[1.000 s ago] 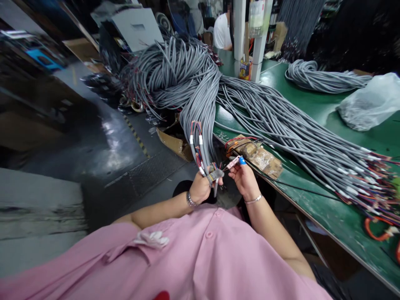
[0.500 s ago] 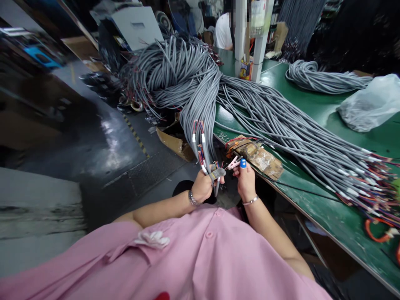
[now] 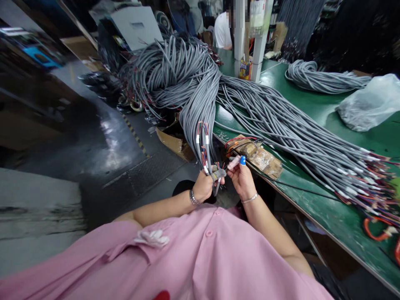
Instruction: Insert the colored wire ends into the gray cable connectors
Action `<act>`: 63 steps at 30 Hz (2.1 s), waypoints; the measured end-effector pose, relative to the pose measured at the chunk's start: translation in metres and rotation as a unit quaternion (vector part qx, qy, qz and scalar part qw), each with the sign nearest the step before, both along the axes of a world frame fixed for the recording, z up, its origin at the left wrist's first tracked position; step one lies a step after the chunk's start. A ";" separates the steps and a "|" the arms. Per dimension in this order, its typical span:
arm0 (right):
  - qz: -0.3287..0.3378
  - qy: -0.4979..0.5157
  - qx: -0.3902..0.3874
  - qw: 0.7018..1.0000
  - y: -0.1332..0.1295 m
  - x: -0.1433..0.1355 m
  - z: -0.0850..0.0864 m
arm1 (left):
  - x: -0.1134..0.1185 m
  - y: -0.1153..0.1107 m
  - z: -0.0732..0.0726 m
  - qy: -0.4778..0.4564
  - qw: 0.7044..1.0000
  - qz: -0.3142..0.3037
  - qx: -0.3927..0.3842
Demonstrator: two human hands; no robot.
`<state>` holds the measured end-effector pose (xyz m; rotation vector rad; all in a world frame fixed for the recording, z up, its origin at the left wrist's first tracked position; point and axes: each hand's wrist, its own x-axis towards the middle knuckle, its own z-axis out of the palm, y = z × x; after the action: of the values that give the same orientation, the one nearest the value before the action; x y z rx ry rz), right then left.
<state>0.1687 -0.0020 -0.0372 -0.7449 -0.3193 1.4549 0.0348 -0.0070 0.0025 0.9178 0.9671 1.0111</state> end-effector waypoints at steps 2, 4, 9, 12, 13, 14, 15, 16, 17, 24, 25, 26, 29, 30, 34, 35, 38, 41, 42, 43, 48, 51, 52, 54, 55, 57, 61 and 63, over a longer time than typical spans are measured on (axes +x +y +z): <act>0.023 0.008 0.002 1.000 -0.002 0.002 -0.001 | -0.002 -0.002 0.000 0.002 1.000 -0.003 0.007; 0.043 0.015 0.005 0.999 -0.005 0.005 -0.003 | -0.004 -0.003 -0.002 0.007 1.000 -0.009 0.020; 0.084 0.024 0.011 0.996 -0.014 0.013 -0.006 | -0.013 -0.005 -0.005 0.018 0.999 -0.013 0.031; 0.109 0.016 0.013 0.994 -0.018 0.014 -0.008 | -0.015 -0.004 -0.005 0.023 0.999 -0.014 0.032; 0.113 0.011 0.012 0.993 -0.019 0.014 -0.008 | -0.015 -0.003 -0.005 0.026 0.999 -0.013 0.034; 0.113 0.006 0.012 0.993 -0.018 0.013 -0.008 | -0.015 -0.003 -0.005 0.029 0.999 -0.012 0.037; 0.108 0.001 0.012 0.994 -0.017 0.013 -0.007 | -0.014 -0.003 -0.005 0.031 0.999 -0.010 0.043; 0.100 -0.006 0.011 0.995 -0.015 0.013 -0.006 | -0.013 -0.002 -0.005 0.033 0.998 -0.009 0.052; 0.087 -0.016 0.011 0.996 -0.013 0.012 -0.004 | -0.012 -0.002 -0.005 0.032 0.998 -0.008 0.061; -0.004 -0.081 0.007 0.997 -0.004 0.006 0.010 | -0.001 0.001 -0.002 0.015 0.998 0.015 0.055; -0.010 -0.073 0.006 0.997 -0.004 0.004 0.011 | 0.001 0.001 -0.001 0.015 0.999 0.015 0.049; -0.012 -0.063 0.005 0.998 -0.004 0.004 0.011 | 0.001 0.001 0.000 0.014 0.999 0.016 0.045; -0.002 -0.035 0.001 0.999 -0.003 0.002 0.009 | 0.003 0.001 -0.001 0.016 0.999 0.017 0.044; -0.002 -0.027 -0.002 1.000 -0.002 0.001 0.007 | 0.003 0.000 -0.001 0.019 0.999 0.018 0.046; -0.023 -0.011 -0.009 1.000 0.003 0.000 0.001 | 0.003 -0.002 -0.004 0.030 0.998 0.010 0.052; -0.025 -0.010 -0.007 1.000 0.003 -0.001 0.000 | 0.003 -0.002 -0.004 0.033 0.998 0.007 0.053; -0.017 -0.003 0.003 1.000 0.002 -0.002 -0.001 | 0.003 -0.003 -0.003 0.039 0.998 0.002 0.052; 0.000 0.010 0.004 1.000 -0.002 0.000 -0.003 | -0.001 -0.003 -0.004 0.033 0.998 0.001 0.051; 0.007 0.012 0.005 1.000 -0.004 0.001 -0.004 | -0.003 -0.004 -0.006 0.031 0.998 0.001 0.052; 0.013 0.012 0.006 1.000 -0.006 0.003 -0.006 | -0.005 -0.004 -0.007 0.031 0.998 0.001 0.054; 0.031 -0.006 -0.011 0.999 -0.015 0.014 -0.014 | -0.015 -0.003 -0.019 0.041 0.997 -0.024 0.062; 0.033 -0.025 -0.020 0.999 -0.021 0.017 -0.015 | -0.019 0.000 -0.025 0.036 0.996 -0.069 0.043; 0.030 -0.036 -0.017 0.999 -0.024 0.018 -0.015 | -0.020 0.001 -0.026 0.028 0.995 -0.085 0.037; 0.023 -0.068 -0.007 0.997 -0.029 0.018 -0.014 | -0.022 0.002 -0.027 0.005 0.993 -0.113 0.036; 0.019 -0.087 0.000 0.996 -0.032 0.018 -0.013 | -0.024 0.003 -0.027 -0.008 0.991 -0.125 0.040; 0.015 -0.131 0.013 0.991 -0.038 0.017 -0.010 | -0.028 0.004 -0.026 -0.035 0.987 -0.146 0.050; 0.023 -0.243 0.036 0.969 -0.051 0.012 -0.002 | -0.040 0.004 -0.025 -0.056 0.981 -0.174 0.058; 0.033 -0.323 0.055 0.944 -0.059 0.007 0.005 | -0.045 0.002 -0.025 -0.057 0.980 -0.182 0.064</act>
<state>0.1753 -0.0606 -0.0323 -1.1177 -0.9264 1.2077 -0.0099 -0.0047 -0.0228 1.0858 0.6133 0.8102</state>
